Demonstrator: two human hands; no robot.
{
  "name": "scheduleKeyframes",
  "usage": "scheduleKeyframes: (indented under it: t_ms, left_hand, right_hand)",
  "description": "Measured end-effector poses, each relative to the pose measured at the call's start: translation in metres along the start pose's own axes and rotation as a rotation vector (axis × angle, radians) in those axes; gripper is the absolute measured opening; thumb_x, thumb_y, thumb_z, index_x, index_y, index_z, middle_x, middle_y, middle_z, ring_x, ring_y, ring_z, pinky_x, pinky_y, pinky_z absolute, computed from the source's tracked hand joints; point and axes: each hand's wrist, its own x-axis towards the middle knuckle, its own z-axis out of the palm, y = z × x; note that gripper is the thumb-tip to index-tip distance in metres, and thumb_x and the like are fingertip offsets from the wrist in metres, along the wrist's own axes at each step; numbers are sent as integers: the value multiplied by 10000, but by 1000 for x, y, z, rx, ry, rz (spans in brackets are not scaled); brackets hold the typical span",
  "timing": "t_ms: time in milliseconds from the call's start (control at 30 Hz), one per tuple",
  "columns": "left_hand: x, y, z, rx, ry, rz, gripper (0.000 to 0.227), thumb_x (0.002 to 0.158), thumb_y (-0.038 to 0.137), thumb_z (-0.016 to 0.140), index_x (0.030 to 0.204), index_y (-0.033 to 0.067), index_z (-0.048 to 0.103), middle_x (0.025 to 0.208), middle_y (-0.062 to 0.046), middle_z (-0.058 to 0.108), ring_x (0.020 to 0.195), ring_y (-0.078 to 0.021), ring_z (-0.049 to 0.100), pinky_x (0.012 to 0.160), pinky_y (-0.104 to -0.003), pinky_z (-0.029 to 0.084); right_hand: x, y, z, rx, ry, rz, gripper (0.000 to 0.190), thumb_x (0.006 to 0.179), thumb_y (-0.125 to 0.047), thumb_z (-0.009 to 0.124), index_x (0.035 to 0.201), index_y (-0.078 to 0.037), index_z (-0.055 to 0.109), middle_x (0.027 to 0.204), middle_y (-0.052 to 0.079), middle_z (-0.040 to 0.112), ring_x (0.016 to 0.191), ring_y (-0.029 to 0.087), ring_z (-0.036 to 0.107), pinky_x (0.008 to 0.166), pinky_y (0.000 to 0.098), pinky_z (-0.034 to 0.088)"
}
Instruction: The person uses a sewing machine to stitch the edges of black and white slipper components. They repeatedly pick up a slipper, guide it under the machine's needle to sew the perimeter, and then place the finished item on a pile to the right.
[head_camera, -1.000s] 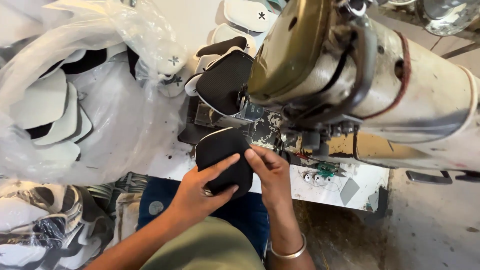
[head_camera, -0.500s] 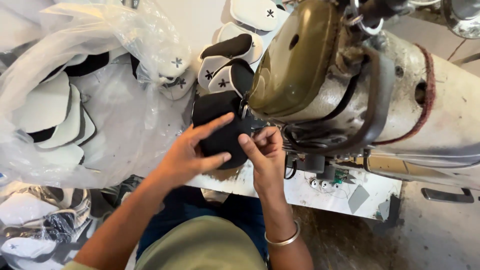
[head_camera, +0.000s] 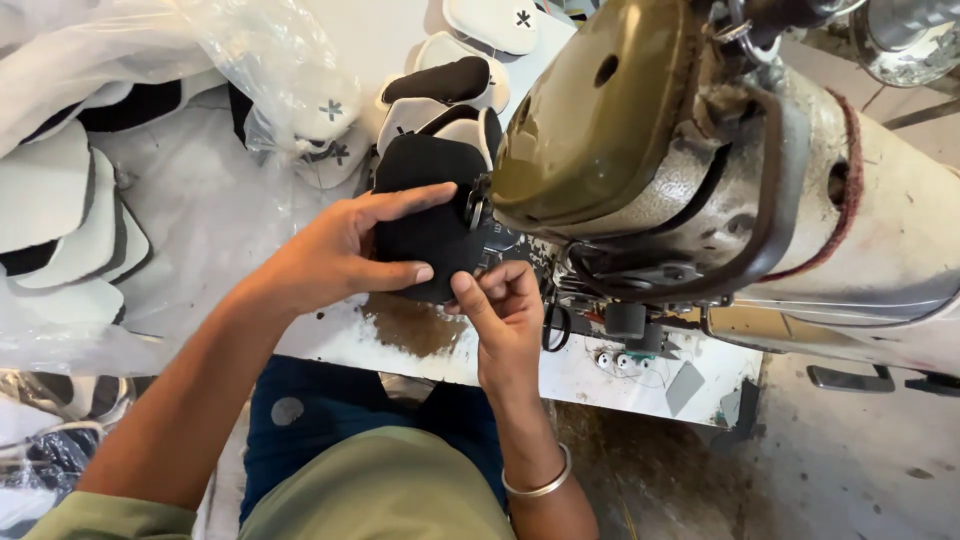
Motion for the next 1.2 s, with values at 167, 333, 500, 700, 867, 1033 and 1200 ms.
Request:
scheduleKeyframes:
  t_ms: [167, 333, 500, 700, 867, 1033, 1200]
  left_hand:
    - [15, 11, -8, 22, -31, -2, 762, 817, -17, 772, 1525, 87, 511, 1310, -14, 672, 1140, -72, 599, 1033, -273, 509]
    - [27, 20, -16, 69, -21, -112, 795, 824, 26, 788, 1563, 118, 508, 1251, -32, 705, 1041, -92, 628, 909, -303, 561]
    - [29, 15, -18, 35, -9, -38, 777, 845, 54, 797, 1556, 100, 487, 1253, -31, 704, 1045, -74, 636, 919, -264, 558]
    - [-3, -20, 38, 109, 364, 142, 750, 881, 52, 786, 1560, 60, 465, 1096, 20, 632, 885, -32, 580, 749, -211, 522]
    - [-19, -65, 61, -86, 621, 147, 671, 967, 62, 752, 1588, 58, 500, 830, 67, 505, 675, 20, 416, 587, -153, 365]
    - [-14, -36, 36, -219, 755, 257, 444, 995, 29, 738, 1419, 24, 606, 1119, 9, 662, 871, -8, 569, 739, -176, 484]
    - [-24, -42, 39, -188, 687, 256, 438, 962, 18, 743, 1379, 33, 608, 1189, -4, 658, 1016, -33, 618, 867, -194, 531]
  right_hand:
    - [9, -3, 5, 16, 28, 3, 246, 929, 19, 742, 978, -72, 518, 903, 33, 610, 760, 123, 627, 715, 295, 563]
    - [18, -6, 12, 8, 56, -32, 298, 927, 5, 756, 889, -93, 476, 861, 58, 666, 723, 148, 665, 658, 297, 553]
    - [23, -8, 18, -39, 103, -65, 331, 961, -43, 755, 853, -99, 447, 817, 58, 667, 670, 156, 664, 603, 298, 548]
    - [23, -17, 19, -47, 148, -8, 301, 948, -72, 725, 860, -112, 440, 783, 62, 675, 645, 163, 690, 525, 287, 540]
    - [22, -9, 12, -45, 54, -19, 375, 928, 23, 786, 900, -109, 437, 836, 36, 651, 735, 114, 652, 598, 280, 546]
    - [26, -11, 15, 12, 130, -19, 388, 877, 7, 797, 850, -122, 433, 766, 63, 680, 657, 151, 680, 536, 273, 525]
    - [29, -12, 16, -31, 186, -4, 376, 903, -31, 794, 831, -114, 434, 752, 72, 689, 628, 157, 675, 517, 272, 519]
